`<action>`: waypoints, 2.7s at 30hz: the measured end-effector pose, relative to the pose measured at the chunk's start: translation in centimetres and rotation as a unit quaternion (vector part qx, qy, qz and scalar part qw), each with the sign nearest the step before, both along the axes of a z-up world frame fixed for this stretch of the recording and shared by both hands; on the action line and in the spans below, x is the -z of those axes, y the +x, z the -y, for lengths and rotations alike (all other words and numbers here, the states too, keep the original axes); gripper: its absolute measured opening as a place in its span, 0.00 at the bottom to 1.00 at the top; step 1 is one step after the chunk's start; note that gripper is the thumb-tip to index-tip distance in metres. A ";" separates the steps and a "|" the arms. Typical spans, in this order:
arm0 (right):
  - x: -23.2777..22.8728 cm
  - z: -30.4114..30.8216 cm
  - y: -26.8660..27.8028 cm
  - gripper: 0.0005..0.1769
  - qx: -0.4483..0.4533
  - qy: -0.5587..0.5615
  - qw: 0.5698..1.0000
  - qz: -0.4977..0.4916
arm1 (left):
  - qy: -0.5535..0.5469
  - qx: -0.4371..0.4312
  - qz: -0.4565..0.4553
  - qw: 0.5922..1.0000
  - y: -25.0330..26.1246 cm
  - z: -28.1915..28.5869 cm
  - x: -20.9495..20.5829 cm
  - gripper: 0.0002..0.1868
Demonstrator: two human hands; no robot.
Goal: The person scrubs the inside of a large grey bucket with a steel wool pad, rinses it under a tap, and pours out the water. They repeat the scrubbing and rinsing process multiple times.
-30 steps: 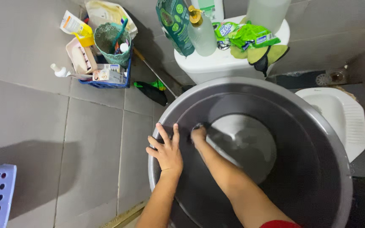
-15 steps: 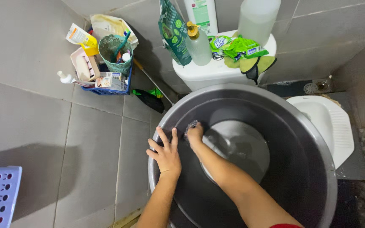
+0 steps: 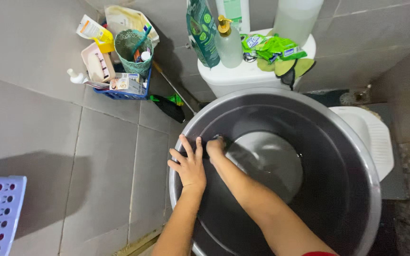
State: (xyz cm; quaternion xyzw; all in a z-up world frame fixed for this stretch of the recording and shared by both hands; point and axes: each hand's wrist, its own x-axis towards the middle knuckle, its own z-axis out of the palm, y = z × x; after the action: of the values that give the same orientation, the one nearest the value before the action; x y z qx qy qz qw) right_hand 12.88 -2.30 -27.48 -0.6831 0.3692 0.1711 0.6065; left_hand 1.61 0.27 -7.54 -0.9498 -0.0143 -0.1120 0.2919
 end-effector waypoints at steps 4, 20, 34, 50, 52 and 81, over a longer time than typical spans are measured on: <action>-5.1 1.0 -2.4 0.24 -0.016 0.055 0.988 0.144 | -0.022 0.024 -0.019 0.999 -0.2 0.3 -1.3 0.37; -11.5 0.0 -8.2 0.43 -0.189 0.017 0.944 0.271 | -0.604 -0.127 -0.048 0.786 -3.1 -6.6 -4.1 0.30; -14.0 -4.1 -16.6 0.32 -0.132 -0.069 0.952 0.267 | -0.873 -0.093 -0.001 0.478 -5.7 -13.9 5.3 0.20; -8.8 -5.0 -26.0 0.32 -0.301 -0.186 0.898 0.263 | -0.917 -0.093 0.042 0.386 -12.9 -19.5 10.7 0.16; -9.9 -3.9 -27.4 0.32 -0.326 -0.200 0.883 0.272 | -0.920 -0.107 0.076 0.369 -13.8 -19.5 10.9 0.16; -23.4 22.9 -31.7 0.17 0.032 -0.616 0.747 0.248 | -0.884 -0.137 0.137 0.426 -13.5 -12.2 8.1 0.16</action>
State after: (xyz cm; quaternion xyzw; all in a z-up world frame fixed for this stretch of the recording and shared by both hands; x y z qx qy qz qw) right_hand -18.80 -25.21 -4.13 -0.9143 0.2531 -0.2884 0.1294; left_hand -11.91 12.45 -15.65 -0.6455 -0.2752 -0.1258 -0.7013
